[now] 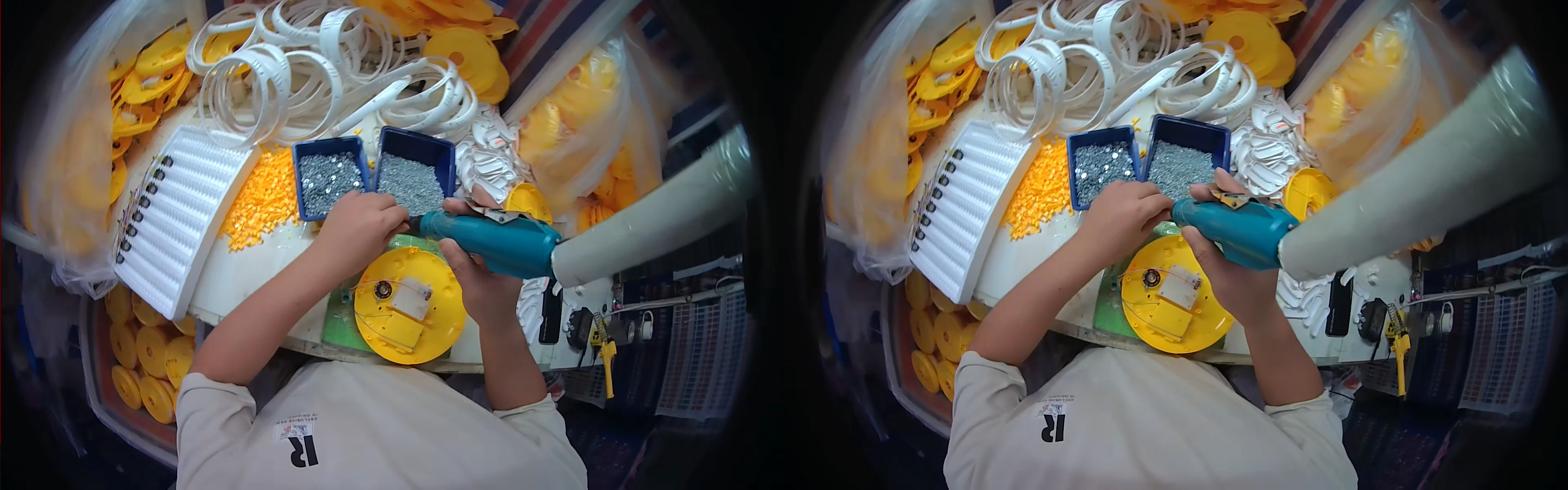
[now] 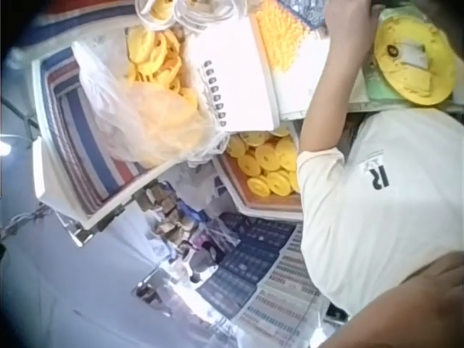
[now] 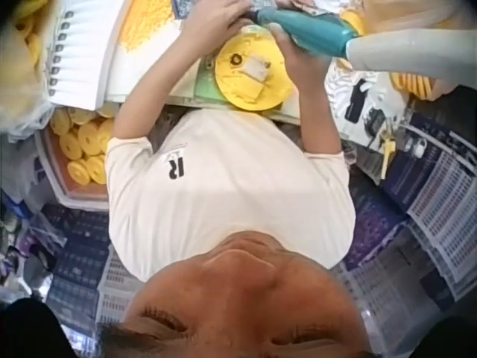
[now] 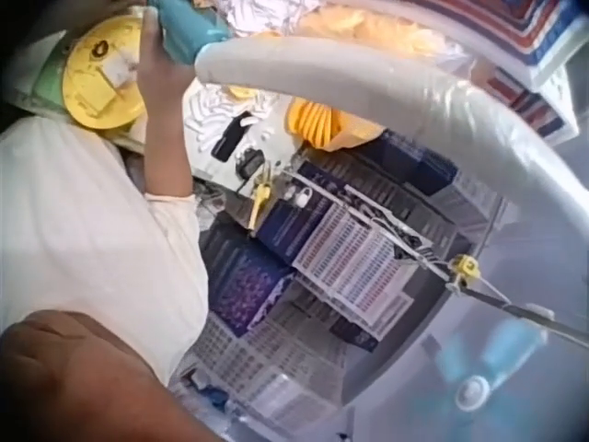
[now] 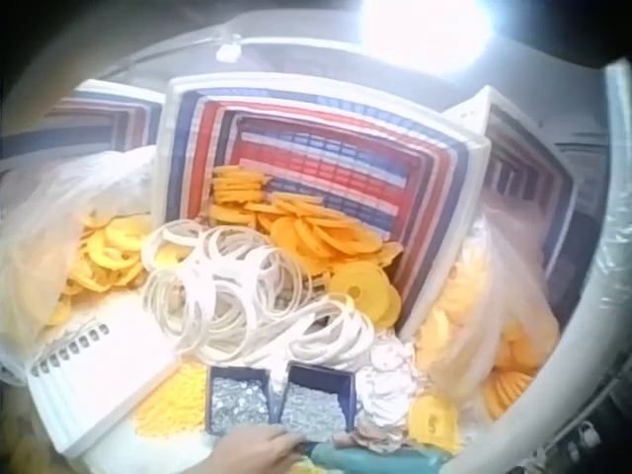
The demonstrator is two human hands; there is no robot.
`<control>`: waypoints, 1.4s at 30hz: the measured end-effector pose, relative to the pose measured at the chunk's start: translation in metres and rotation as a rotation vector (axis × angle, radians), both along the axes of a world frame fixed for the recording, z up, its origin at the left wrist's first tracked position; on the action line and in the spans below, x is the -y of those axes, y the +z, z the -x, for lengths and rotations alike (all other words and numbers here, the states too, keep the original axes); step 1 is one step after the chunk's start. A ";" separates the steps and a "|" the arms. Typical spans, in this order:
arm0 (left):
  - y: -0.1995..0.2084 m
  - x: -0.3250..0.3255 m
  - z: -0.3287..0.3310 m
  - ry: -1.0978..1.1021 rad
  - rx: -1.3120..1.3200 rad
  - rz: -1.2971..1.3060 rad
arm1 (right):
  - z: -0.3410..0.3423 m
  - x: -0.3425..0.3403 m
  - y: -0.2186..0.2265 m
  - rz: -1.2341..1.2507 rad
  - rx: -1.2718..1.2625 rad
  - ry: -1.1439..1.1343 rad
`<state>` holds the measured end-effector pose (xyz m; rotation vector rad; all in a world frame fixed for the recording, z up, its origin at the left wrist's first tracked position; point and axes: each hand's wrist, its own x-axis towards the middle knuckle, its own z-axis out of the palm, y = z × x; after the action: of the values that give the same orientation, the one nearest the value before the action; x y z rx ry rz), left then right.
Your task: Assembling yellow plastic toy components using small metal pins and a pneumatic tool at a factory workbench.
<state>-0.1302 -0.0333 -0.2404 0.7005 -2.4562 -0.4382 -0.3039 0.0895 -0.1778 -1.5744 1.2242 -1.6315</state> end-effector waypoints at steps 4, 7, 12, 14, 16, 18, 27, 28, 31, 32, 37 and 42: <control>-0.002 0.033 0.016 -0.066 0.079 0.140 | 0.011 -0.004 0.014 -0.084 0.034 -0.075; -0.003 0.050 0.025 -0.062 -0.026 0.125 | 0.025 -0.002 0.018 -0.085 0.088 -0.131; 0.009 0.017 -0.007 -0.033 -0.077 -0.187 | 0.046 -0.009 0.016 -0.110 -0.019 -0.213; 0.015 -0.009 -0.039 -0.082 -0.092 -0.352 | 0.047 -0.013 0.016 -0.116 -0.052 -0.233; 0.008 -0.033 -0.070 -0.117 -0.080 -0.366 | 0.043 -0.014 0.015 -0.114 -0.030 -0.207; -0.001 -0.055 -0.088 -0.081 0.011 -0.374 | 0.047 -0.017 0.003 -0.149 -0.120 -0.248; -0.012 -0.090 -0.087 0.078 -0.176 -0.524 | 0.052 -0.070 -0.065 -0.375 -0.670 -0.464; -0.010 -0.091 -0.086 0.069 -0.176 -0.528 | 0.052 -0.078 -0.069 -0.423 -0.725 -0.432; -0.007 -0.091 -0.082 0.082 -0.182 -0.475 | 0.046 -0.088 -0.075 -0.472 -0.646 -0.377; -0.006 -0.091 -0.082 0.086 -0.154 -0.428 | 0.045 -0.089 -0.077 -0.460 -0.617 -0.367; -0.004 -0.096 -0.084 0.071 -0.020 -0.285 | 0.050 -0.058 -0.069 -0.341 -0.735 -0.256; -0.023 -0.113 -0.076 0.271 -0.391 -0.825 | 0.008 -0.038 -0.040 -0.066 -0.692 -0.087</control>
<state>-0.0545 0.0797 -0.2633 1.1171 -1.7287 -1.3602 -0.3119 0.1274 -0.2181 -2.1539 1.6785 -1.0919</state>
